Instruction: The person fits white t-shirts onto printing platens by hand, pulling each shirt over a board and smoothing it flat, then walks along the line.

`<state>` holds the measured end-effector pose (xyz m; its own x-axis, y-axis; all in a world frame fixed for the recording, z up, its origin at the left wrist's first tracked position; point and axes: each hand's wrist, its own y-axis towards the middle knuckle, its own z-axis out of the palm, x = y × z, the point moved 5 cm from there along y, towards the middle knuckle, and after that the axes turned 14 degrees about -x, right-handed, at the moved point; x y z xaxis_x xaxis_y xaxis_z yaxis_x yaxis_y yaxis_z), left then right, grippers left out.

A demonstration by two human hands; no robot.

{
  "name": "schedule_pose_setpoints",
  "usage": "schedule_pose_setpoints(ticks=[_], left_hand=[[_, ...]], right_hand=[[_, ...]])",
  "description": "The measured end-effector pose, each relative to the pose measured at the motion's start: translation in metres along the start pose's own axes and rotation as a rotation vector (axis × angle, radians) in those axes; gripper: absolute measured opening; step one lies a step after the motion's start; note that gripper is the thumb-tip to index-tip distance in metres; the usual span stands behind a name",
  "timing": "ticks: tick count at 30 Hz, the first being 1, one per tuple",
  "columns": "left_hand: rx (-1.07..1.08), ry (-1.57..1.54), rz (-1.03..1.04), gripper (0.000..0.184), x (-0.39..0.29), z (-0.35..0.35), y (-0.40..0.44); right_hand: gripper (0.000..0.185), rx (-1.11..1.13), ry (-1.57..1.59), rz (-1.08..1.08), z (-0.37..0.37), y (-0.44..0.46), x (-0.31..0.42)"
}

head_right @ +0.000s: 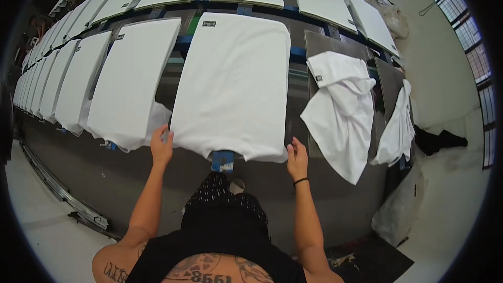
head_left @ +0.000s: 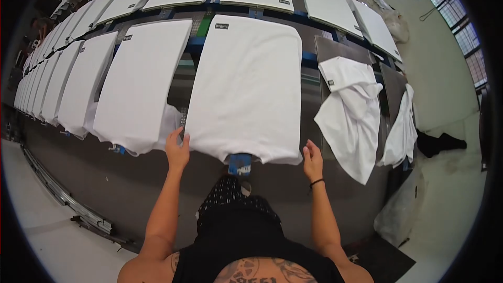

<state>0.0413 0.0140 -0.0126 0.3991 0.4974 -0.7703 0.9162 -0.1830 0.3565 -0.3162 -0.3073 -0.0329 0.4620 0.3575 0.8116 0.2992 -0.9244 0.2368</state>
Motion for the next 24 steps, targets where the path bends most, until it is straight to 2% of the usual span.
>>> schedule_pose_setpoints(ticks=[1, 4, 6, 8, 10, 12, 14, 15, 16, 17, 19, 20, 22, 23, 24], left_hand=[[0.022, -0.017, 0.059, 0.033, -0.012, 0.018, 0.022], [0.050, -0.035, 0.036, 0.032, -0.033, 0.095, 0.111], [-0.018, -0.005, 0.170, 0.034, -0.038, 0.158, 0.181], [0.137, 0.042, -0.007, 0.035, -0.051, 0.217, 0.252], [0.107, 0.159, -0.017, 0.036, -0.042, 0.278, 0.317], [0.023, 0.008, -0.174, 0.033, -0.002, 0.337, 0.363], [0.070, -0.004, -0.244, 0.030, -0.018, 0.340, 0.371], [-0.036, 0.033, -0.208, 0.023, -0.030, 0.333, 0.369], [-0.023, 0.056, -0.223, 0.023, -0.027, 0.334, 0.369], [-0.058, 0.050, -0.159, 0.022, -0.027, 0.334, 0.372], [-0.121, 0.029, -0.094, 0.020, -0.027, 0.332, 0.378], [-0.149, -0.040, -0.127, 0.020, -0.018, 0.336, 0.386], [-0.185, -0.131, -0.187, 0.019, -0.003, 0.343, 0.402], [-0.172, -0.150, -0.251, 0.019, 0.003, 0.349, 0.409], [-0.163, -0.172, -0.316, 0.019, 0.008, 0.354, 0.414]], right_hand=[[0.039, 0.025, 0.084, -0.005, 0.016, 0.026, 0.001], [0.038, -0.008, 0.111, -0.035, 0.067, 0.128, 0.019], [0.040, -0.032, 0.062, -0.093, 0.108, 0.208, 0.023], [0.043, 0.035, -0.052, -0.095, 0.150, 0.289, 0.019], [0.042, 0.199, 0.286, 0.617, 0.204, 0.355, -0.018], [0.041, 0.251, 0.549, 0.926, 0.226, 0.385, -0.010], [0.041, 0.332, 0.702, 0.961, 0.254, 0.418, -0.034], [0.038, 0.384, 0.697, 0.937, 0.260, 0.430, -0.046], [0.036, 0.438, 0.695, 0.909, 0.267, 0.435, -0.052], [0.030, 0.366, 0.657, 0.928, 0.257, 0.429, -0.028], [0.026, 0.280, 0.663, 0.835, 0.262, 0.446, -0.046], [0.026, 0.247, 0.640, 0.720, 0.257, 0.456, -0.037], [0.030, -0.047, 0.523, 0.492, 0.257, 0.484, -0.045], [0.029, -0.052, 0.562, 0.459, 0.262, 0.497, -0.038], [0.026, -0.120, 0.421, 0.390, 0.264, 0.503, -0.025]])
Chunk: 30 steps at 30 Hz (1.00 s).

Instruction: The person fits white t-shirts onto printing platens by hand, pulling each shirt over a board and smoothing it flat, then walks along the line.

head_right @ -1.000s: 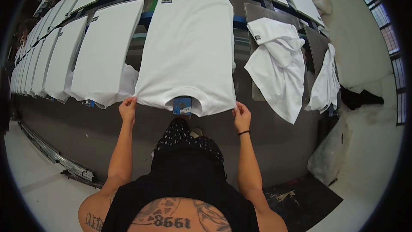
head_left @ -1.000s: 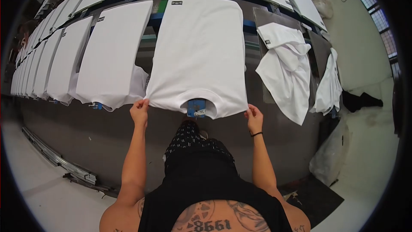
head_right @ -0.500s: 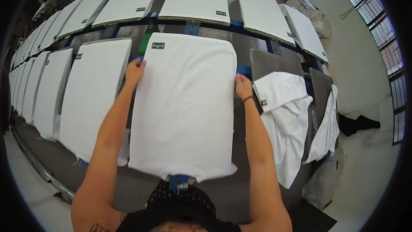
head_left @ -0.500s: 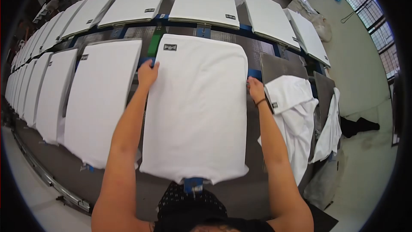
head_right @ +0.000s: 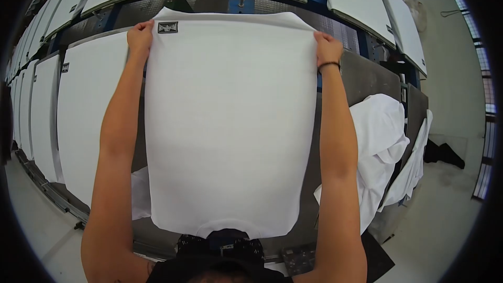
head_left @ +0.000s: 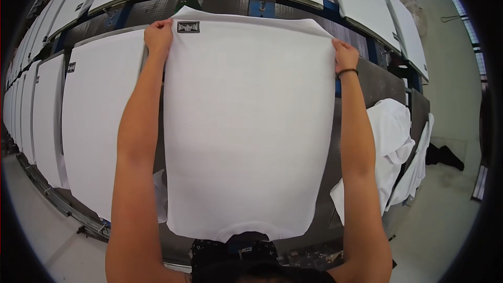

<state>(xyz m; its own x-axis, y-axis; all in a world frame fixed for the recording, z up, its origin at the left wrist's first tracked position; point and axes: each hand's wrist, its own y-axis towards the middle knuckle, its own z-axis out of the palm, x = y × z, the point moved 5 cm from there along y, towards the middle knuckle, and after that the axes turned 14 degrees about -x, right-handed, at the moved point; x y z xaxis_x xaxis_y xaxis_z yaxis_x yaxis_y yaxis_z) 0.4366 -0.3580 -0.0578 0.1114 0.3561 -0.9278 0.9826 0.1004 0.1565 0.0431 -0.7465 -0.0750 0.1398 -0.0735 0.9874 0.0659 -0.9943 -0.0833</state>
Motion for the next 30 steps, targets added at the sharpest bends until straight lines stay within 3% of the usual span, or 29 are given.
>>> schedule_pose_setpoints(ticks=[2, 6, 8, 9, 11, 12, 14, 16, 18, 21, 22, 23, 24, 25, 26, 27, 28, 30], left_hand=[[0.029, -0.004, -0.074, 0.019, -0.001, 0.014, 0.005], [0.075, -0.036, -0.070, 0.025, 0.010, 0.047, 0.022], [0.167, -0.017, -0.228, 0.028, 0.017, 0.059, 0.021], [0.187, 0.056, -0.115, 0.028, 0.023, 0.065, 0.030], [0.315, 0.109, -0.148, 0.032, 0.029, 0.065, 0.033], [0.481, 0.526, 0.326, 0.043, 0.034, 0.073, 0.051], [0.284, 0.160, 0.286, 0.039, 0.004, 0.031, 0.015], [0.394, 0.128, 0.445, 0.041, -0.028, -0.038, -0.045], [0.414, 0.153, 0.422, 0.037, -0.035, -0.132, -0.116], [0.469, 0.161, 0.263, 0.032, -0.002, -0.265, -0.211], [0.423, 0.234, 0.243, 0.034, 0.005, -0.308, -0.241], [0.343, 0.249, 0.318, 0.035, 0.028, -0.347, -0.267], [0.293, 0.304, 0.199, 0.035, 0.045, -0.380, -0.292], [0.249, 0.359, 0.076, 0.035, 0.054, -0.407, -0.313], [0.232, 0.206, -0.345, 0.035, 0.069, -0.421, -0.332], [0.216, 0.038, -0.765, 0.034, 0.078, -0.428, -0.357], [0.184, -0.150, -0.924, 0.030, 0.077, -0.426, -0.369], [0.165, -0.263, -0.731, 0.026, 0.099, -0.417, -0.368]], right_hand=[[0.020, -0.127, -0.166, -0.174, 0.013, 0.005, 0.015], [0.023, -0.158, -0.314, -0.164, 0.017, 0.015, 0.004], [0.024, -0.206, -0.523, -0.327, 0.022, 0.006, 0.016], [0.032, -0.097, -0.646, -0.349, 0.023, 0.002, 0.021], [0.046, 0.036, -0.407, -0.190, 0.019, 0.058, -0.036], [0.050, 0.044, -0.425, -0.208, 0.013, 0.025, -0.017], [0.055, 0.064, -0.464, -0.195, -0.008, -0.053, 0.014], [0.047, 0.167, -0.409, -0.568, -0.039, -0.131, 0.034], [0.039, 0.247, -0.443, -0.751, -0.097, -0.224, 0.026], [0.039, 0.258, -0.578, -0.589, -0.193, -0.360, 0.020], [0.038, 0.170, -0.629, -0.499, -0.227, -0.396, 0.010], [0.035, 0.069, -0.592, -0.326, -0.264, -0.427, -0.012], [0.032, -0.030, -0.548, -0.145, -0.292, -0.452, -0.034], [0.029, -0.049, -0.386, 0.255, -0.311, -0.473, -0.056], [0.027, -0.059, -0.208, 0.641, -0.323, -0.493, -0.073], [0.022, -0.124, -0.017, 0.773, -0.318, -0.506, -0.065], [0.022, -0.122, -0.002, 0.755, -0.316, -0.505, -0.066], [0.020, -0.131, 0.393, 0.780, -0.307, -0.503, -0.073]])
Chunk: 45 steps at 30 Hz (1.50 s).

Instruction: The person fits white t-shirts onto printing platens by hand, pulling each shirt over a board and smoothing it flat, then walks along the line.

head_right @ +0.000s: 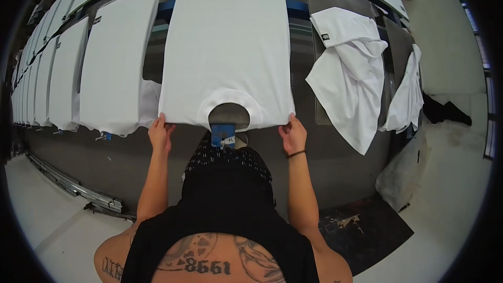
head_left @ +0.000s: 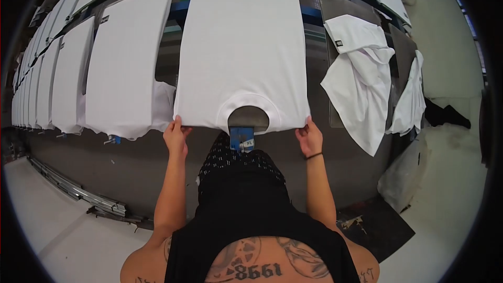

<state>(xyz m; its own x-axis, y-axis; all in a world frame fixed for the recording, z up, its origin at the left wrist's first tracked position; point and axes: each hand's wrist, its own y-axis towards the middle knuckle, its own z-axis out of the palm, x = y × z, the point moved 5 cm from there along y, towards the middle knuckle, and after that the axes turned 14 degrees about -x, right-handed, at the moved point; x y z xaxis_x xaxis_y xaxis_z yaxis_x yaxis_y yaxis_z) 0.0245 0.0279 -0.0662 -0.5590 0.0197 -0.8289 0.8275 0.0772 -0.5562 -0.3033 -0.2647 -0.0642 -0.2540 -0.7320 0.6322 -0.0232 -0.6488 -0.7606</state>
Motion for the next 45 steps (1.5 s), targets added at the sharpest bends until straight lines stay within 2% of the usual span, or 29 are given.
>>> schedule_pose_setpoints(ticks=[1, 2, 4, 6, 8, 12, 14, 16, 17, 18, 21, 23, 25, 27, 29, 31, 33, 35, 36, 38, 39, 40, 43, 45], left_hand=[[-0.069, 0.073, 0.164, 0.022, 0.000, -0.003, 0.007], [-0.068, 0.061, 0.175, 0.022, -0.004, -0.004, 0.009], [-0.233, -0.054, 0.180, 0.020, -0.014, -0.013, 0.014], [-0.217, -0.068, 0.165, 0.018, -0.010, -0.015, 0.026], [-0.202, -0.113, 0.018, 0.018, 0.000, -0.011, 0.036], [-0.044, -0.121, 0.044, 0.022, 0.008, -0.009, 0.042], [-0.022, 0.228, 0.032, 0.021, 0.008, -0.014, 0.045], [-0.211, 0.446, 0.446, 0.024, -0.032, -0.003, 0.015], [-0.265, 0.528, 0.695, 0.026, -0.050, 0.006, 0.009], [-0.224, 0.560, 0.847, 0.027, -0.063, 0.021, 0.013], [0.011, 0.392, 0.817, 0.025, -0.108, 0.100, 0.053], [0.102, 0.461, 0.877, 0.028, -0.146, 0.173, 0.100], [0.104, 0.468, 0.994, 0.035, -0.185, 0.252, 0.152], [0.067, 0.544, 1.009, 0.039, -0.214, 0.330, 0.217], [0.069, 0.605, 0.881, 0.042, -0.233, 0.393, 0.264], [0.204, 0.581, 0.628, 0.041, -0.234, 0.431, 0.288], [0.022, 0.676, 0.863, 0.040, -0.245, 0.441, 0.282], [-0.001, 0.576, 0.867, 0.037, -0.244, 0.440, 0.279], [-0.040, 0.617, 0.948, 0.036, -0.247, 0.439, 0.273], [-0.064, 0.607, 0.978, 0.036, -0.251, 0.438, 0.272], [-0.096, 0.582, 1.024, 0.036, -0.258, 0.436, 0.271], [-0.093, 0.566, 1.080, 0.036, -0.266, 0.435, 0.270], [-0.110, 0.608, 1.092, 0.038, -0.276, 0.435, 0.281], [-0.149, 0.667, 1.100, 0.039, -0.271, 0.437, 0.297]], right_hand=[[0.020, 0.014, 0.003, -0.008, -0.001, 0.005, -0.005], [0.018, -0.057, -0.009, -0.101, -0.002, 0.006, -0.005], [0.016, -0.173, -0.032, -0.244, -0.006, 0.005, -0.003], [0.016, -0.169, -0.043, -0.275, -0.007, 0.000, -0.003], [0.019, -0.167, -0.076, -0.339, -0.009, 0.002, -0.002], [0.021, -0.104, -0.152, -0.390, -0.014, 0.009, -0.005], [0.020, -0.024, -0.386, -0.341, -0.018, 0.021, 0.003], [0.020, -0.166, -0.812, -0.700, -0.019, 0.029, 0.029], [0.020, -0.151, -0.798, -0.839, 0.001, 0.019, 0.047], [0.021, -0.140, -0.781, -0.977, 0.024, 0.001, 0.069], [0.021, 0.111, -0.725, -1.104, 0.103, 0.040, 0.105], [0.022, 0.125, -0.751, -1.186, 0.178, 0.063, 0.141], [0.027, 0.070, -0.777, -1.359, 0.252, 0.105, 0.178], [0.036, 0.031, -0.874, -1.412, 0.322, 0.168, 0.210], [0.051, 0.071, -1.013, -1.001, 0.378, 0.270, 0.232], [0.056, 0.169, -0.581, -0.088, 0.411, 0.273, 0.219], [0.045, 0.446, -0.341, 0.010, 0.438, 0.306, 0.218], [0.036, 0.377, -0.522, -0.087, 0.440, 0.312, 0.225], [0.032, 0.355, -0.485, -0.112, 0.436, 0.315, 0.227], [0.026, 0.287, -0.359, -0.263, 0.438, 0.315, 0.241], [0.026, 0.098, -0.355, -0.640, 0.437, 0.293, 0.255], [0.026, 0.099, -0.362, -0.638, 0.445, 0.286, 0.256], [0.024, -0.073, -0.570, -0.975, 0.445, 0.267, 0.266], [0.024, -0.073, -0.539, -1.030, 0.449, 0.271, 0.264]])
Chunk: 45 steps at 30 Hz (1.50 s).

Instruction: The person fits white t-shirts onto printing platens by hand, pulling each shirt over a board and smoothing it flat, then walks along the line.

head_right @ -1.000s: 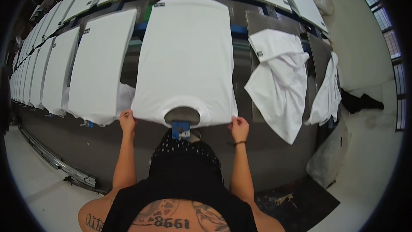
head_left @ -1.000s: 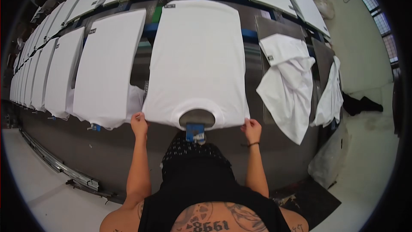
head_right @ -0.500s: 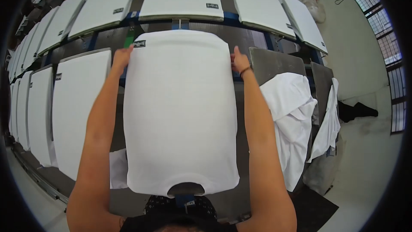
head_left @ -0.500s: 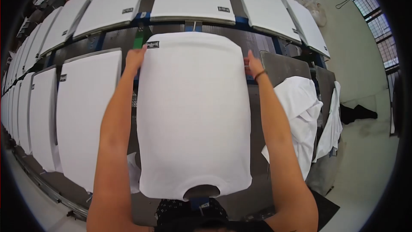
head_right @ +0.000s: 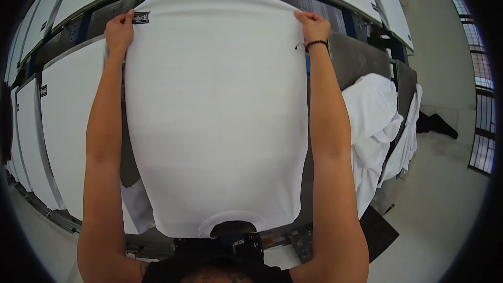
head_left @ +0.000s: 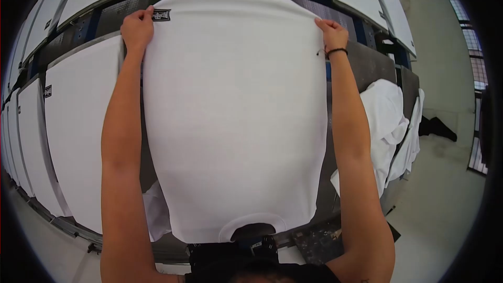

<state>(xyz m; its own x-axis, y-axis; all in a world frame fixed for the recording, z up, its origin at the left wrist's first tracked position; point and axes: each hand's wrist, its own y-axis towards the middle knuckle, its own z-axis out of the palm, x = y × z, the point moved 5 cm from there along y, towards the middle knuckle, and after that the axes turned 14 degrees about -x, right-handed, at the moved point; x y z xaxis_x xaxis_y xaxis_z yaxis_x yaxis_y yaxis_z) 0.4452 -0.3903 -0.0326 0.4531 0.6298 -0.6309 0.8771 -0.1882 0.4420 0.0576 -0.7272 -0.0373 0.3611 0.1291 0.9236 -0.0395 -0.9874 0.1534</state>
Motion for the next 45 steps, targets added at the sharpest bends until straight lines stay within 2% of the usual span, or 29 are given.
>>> schedule_pose_setpoints(ticks=[1, 4, 6, 7, 8, 9, 10, 11, 12, 14, 17, 18, 19, 21, 22, 23, 24, 25, 29, 30, 32, 35, 36, 39, 43, 45], left_hand=[[0.050, -0.014, -0.030, 0.040, 0.007, 0.007, 0.000], [0.151, -0.030, 0.061, 0.041, 0.007, 0.028, 0.000], [0.343, -0.064, -0.064, 0.043, 0.029, 0.050, 0.009], [0.382, -0.162, -0.210, 0.044, 0.042, 0.053, 0.008], [0.381, -0.181, -0.280, 0.042, 0.037, 0.036, 0.005], [0.383, -0.197, -0.351, 0.041, 0.037, 0.021, 0.001], [0.288, -0.198, -0.124, 0.041, 0.030, -0.005, -0.002], [0.246, -0.213, -0.044, 0.041, 0.023, -0.035, -0.019], [0.200, -0.229, 0.037, 0.041, 0.012, -0.077, -0.047], [0.172, -0.280, 0.014, 0.039, -0.003, -0.166, -0.125], [0.253, -0.279, -0.165, 0.030, 0.020, -0.276, -0.246], [0.224, -0.198, -0.161, 0.031, 0.034, -0.311, -0.285], [0.104, -0.195, -0.087, 0.036, 0.057, -0.339, -0.326], [0.127, -0.058, -0.354, 0.037, 0.095, -0.379, -0.399], [0.184, -0.282, -0.788, 0.036, 0.103, -0.383, -0.425], [0.243, -0.516, -1.220, 0.035, 0.100, -0.381, -0.454], [0.251, -0.619, -1.270, 0.033, 0.096, -0.377, -0.462], [0.261, -0.721, -1.322, 0.032, 0.093, -0.370, -0.467], [0.090, -0.720, -1.143, 0.023, 0.112, -0.356, -0.455], [0.086, -0.736, -1.136, 0.023, 0.113, -0.352, -0.452], [0.062, -0.793, -1.301, 0.018, 0.117, -0.346, -0.458], [0.174, -0.783, -1.178, 0.015, 0.136, -0.332, -0.443], [0.222, -0.664, -1.113, 0.017, 0.138, -0.334, -0.436], [0.234, -0.615, -1.052, 0.019, 0.139, -0.340, -0.433], [0.111, -0.729, -1.115, 0.017, 0.140, -0.331, -0.446], [0.051, -0.636, -1.074, 0.017, 0.153, -0.324, -0.446]], right_hand=[[0.024, 0.003, 0.015, 0.015, 0.002, 0.002, -0.007], [0.026, 0.070, -0.020, 0.090, 0.006, 0.014, -0.041], [0.031, 0.188, -0.144, 0.001, 0.021, 0.039, -0.073], [0.039, 0.184, -0.287, -0.049, 0.015, 0.025, -0.053], [0.039, 0.190, -0.280, -0.049, 0.006, 0.016, -0.042], [0.046, 0.187, -0.221, -0.067, -0.005, 0.008, -0.033], [0.054, 0.185, -0.164, -0.082, -0.018, -0.004, -0.027], [0.052, 0.279, -0.165, -0.162, -0.032, -0.015, -0.029], [0.048, 0.267, -0.112, -0.238, -0.056, -0.046, -0.020], [0.039, 0.309, -0.025, -0.318, -0.130, -0.144, -0.002], [0.035, 0.254, -0.090, -0.230, -0.245, -0.278, -0.008], [0.035, 0.214, -0.197, -0.216, -0.283, -0.315, -0.029], [0.037, 0.110, -0.291, -0.183, -0.318, -0.354, -0.047], [0.032, -0.019, -0.123, 0.271, -0.369, -0.414, -0.113], [0.032, -0.024, -0.107, 0.267, -0.378, -0.423, -0.105], [0.028, 0.018, 0.121, 0.645, -0.380, -0.439, -0.104], [0.025, 0.071, 0.357, 1.014, -0.378, -0.457, -0.103], [0.020, 0.037, 0.437, 0.982, -0.375, -0.457, -0.103], [0.018, -0.018, 0.396, 0.799, -0.371, -0.453, -0.113], [0.016, -0.030, 0.433, 0.865, -0.367, -0.453, -0.114], [0.013, 0.011, 0.576, 1.064, -0.358, -0.451, -0.117], [0.015, 0.052, 0.664, 1.038, -0.353, -0.422, -0.142], [0.015, 0.030, 0.666, 1.034, -0.359, -0.421, -0.147], [0.013, 0.094, 0.688, 0.949, -0.364, -0.413, -0.142], [0.012, 0.099, 0.660, 0.990, -0.366, -0.421, -0.141], [0.012, 0.132, 0.632, 1.011, -0.361, -0.424, -0.140]])
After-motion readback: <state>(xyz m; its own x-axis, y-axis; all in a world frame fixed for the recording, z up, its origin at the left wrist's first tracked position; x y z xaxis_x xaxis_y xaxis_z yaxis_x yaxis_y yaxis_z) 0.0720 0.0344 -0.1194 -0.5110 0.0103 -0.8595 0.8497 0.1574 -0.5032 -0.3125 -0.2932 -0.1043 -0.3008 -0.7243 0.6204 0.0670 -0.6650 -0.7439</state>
